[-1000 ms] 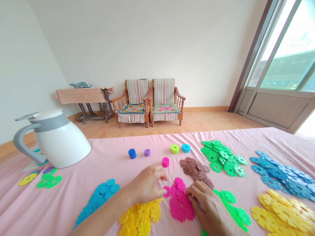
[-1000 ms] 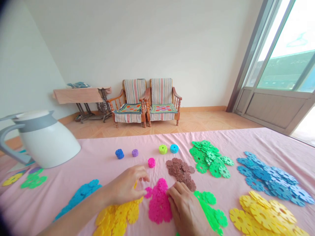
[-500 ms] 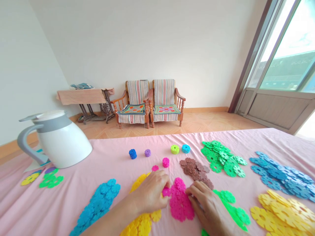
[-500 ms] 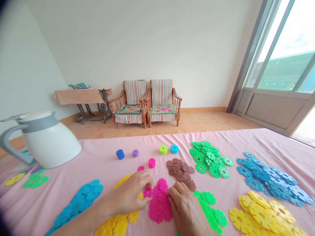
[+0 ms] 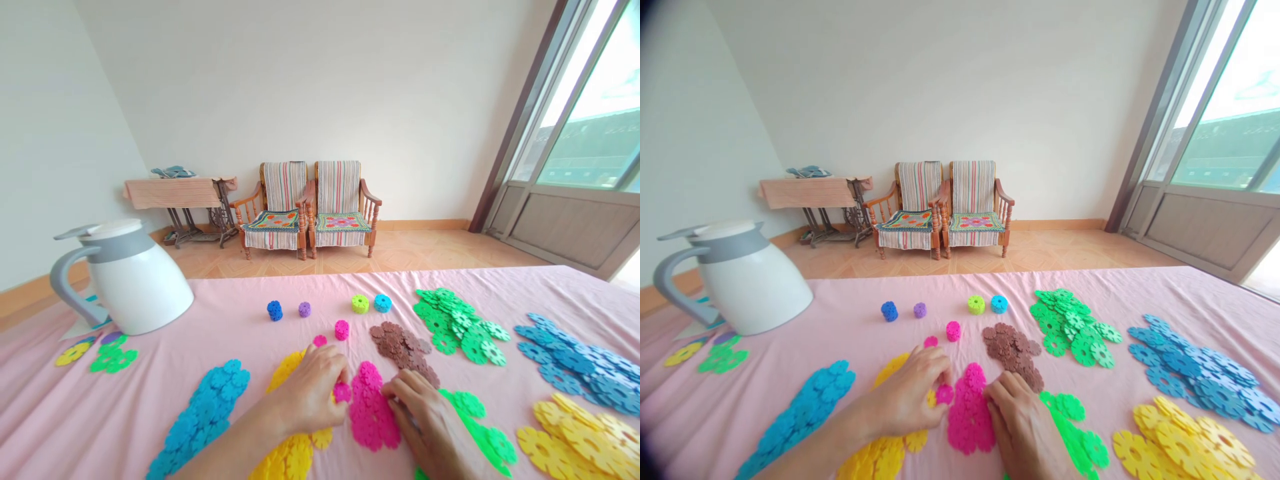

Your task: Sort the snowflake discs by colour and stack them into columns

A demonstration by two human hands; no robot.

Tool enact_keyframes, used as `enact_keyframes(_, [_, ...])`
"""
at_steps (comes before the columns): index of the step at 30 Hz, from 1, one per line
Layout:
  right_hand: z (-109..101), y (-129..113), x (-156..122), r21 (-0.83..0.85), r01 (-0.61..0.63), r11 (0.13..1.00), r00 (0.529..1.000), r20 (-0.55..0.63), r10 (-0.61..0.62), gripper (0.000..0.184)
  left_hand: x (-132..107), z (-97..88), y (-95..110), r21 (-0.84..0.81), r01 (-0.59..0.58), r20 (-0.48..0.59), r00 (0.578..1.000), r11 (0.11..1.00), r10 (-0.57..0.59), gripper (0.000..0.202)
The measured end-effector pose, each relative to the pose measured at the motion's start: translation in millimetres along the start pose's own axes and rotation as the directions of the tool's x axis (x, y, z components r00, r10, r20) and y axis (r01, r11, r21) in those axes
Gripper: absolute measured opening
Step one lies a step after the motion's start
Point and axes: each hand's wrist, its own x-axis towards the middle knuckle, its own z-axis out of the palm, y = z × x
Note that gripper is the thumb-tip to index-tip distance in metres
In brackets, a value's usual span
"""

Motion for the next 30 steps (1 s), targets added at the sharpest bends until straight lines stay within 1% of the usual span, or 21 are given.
enact_keyframes(5, [4.1, 3.3, -4.2, 0.021, -0.006, 1.000, 1.000, 0.008, 0.006, 0.025, 0.4, -4.9, 4.2, -0.002, -0.022, 0.038, 0.999, 1.000, 0.022, 0.021])
enact_keyframes(7, [4.8, 3.9, -6.5, 0.026, 0.001, 1.000, 1.000, 0.008, -0.001, 0.025, 0.0, -6.6, 6.2, -0.008, -0.033, 0.037, 0.999, 0.999, 0.033, 0.022])
enact_keyframes(10, [4.5, 3.6, -7.9, 0.023, 0.002, 1.000, 1.000, 0.009, -0.002, 0.024, -0.2, -8.0, 7.2, -0.032, -0.050, -0.002, 0.999, 0.998, 0.050, 0.020])
enact_keyframes(12, [4.1, 3.1, -7.5, 0.013, -0.004, 1.000, 1.000, 0.006, 0.003, 0.023, 0.4, -10.1, 5.1, -0.048, -0.050, -0.048, 0.998, 0.998, 0.048, 0.019])
enact_keyframes(16, [4.5, 3.4, -7.0, -0.001, 0.000, 1.000, 1.000, 0.005, 0.000, 0.023, 4.6, -19.8, -10.4, -0.105, -0.043, -0.129, 0.991, 0.993, 0.030, 0.024])
enact_keyframes(18, [5.0, 3.9, -7.7, -0.003, 0.003, 1.000, 1.000, 0.006, -0.003, 0.024, 7.9, -25.6, -23.3, -0.115, -0.002, -0.170, 0.985, 0.993, -0.018, 0.022])
enact_keyframes(20, [5.1, 3.9, -8.3, 0.001, 0.007, 1.000, 1.000, 0.008, -0.007, 0.025, 11.8, -29.9, -37.3, -0.104, 0.066, -0.225, 0.970, 0.992, -0.088, 0.020])
enact_keyframes(22, [4.6, 3.2, -8.3, 0.006, 0.007, 1.000, 1.000, 0.004, -0.007, 0.025, 16.0, -32.0, -49.7, -0.091, 0.108, -0.257, 0.958, 0.990, -0.128, 0.019])
enact_keyframes(25, [3.3, 1.8, -7.3, 0.005, 0.009, 1.000, 1.000, -0.001, -0.009, 0.026, 22.8, -30.9, -61.1, -0.075, 0.122, -0.247, 0.959, 0.990, -0.137, 0.019])
enact_keyframes(30, [3.9, 3.7, -6.5, -0.003, 0.025, 1.000, 1.000, -0.015, -0.025, 0.024, 35.0, -25.2, -64.7, -0.040, 0.115, -0.194, 0.974, 0.993, -0.120, 0.015])
